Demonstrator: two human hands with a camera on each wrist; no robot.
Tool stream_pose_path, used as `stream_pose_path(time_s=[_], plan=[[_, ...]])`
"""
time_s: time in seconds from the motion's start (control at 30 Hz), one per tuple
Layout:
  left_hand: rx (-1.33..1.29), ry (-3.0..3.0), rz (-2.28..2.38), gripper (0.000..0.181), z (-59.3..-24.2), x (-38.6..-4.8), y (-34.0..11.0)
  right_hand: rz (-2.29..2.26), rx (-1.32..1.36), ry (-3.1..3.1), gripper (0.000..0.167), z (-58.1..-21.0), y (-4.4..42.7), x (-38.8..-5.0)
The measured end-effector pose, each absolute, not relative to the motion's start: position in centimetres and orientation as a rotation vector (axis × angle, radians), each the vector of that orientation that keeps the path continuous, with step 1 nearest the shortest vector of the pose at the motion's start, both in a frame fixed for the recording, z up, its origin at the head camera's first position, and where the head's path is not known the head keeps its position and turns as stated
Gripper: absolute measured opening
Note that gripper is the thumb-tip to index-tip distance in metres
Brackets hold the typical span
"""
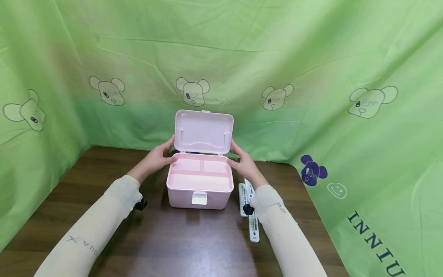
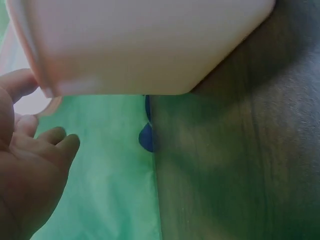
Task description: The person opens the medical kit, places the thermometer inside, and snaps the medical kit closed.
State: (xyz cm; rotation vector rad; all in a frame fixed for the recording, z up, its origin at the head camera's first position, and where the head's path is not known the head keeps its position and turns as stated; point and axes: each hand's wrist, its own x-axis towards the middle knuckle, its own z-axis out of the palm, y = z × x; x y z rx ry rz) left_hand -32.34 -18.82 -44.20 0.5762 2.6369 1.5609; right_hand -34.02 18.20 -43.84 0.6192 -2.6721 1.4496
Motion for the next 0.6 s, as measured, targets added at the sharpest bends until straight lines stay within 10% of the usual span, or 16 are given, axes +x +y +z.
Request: stream_pose_path(time_s=[0.6], plan=[[0.597, 2.255, 1.724, 0.085, -45.8, -32.7, -19.3, 1.775, 0.496, -2.662, 0.073, -45.1, 18.5, -34.1]])
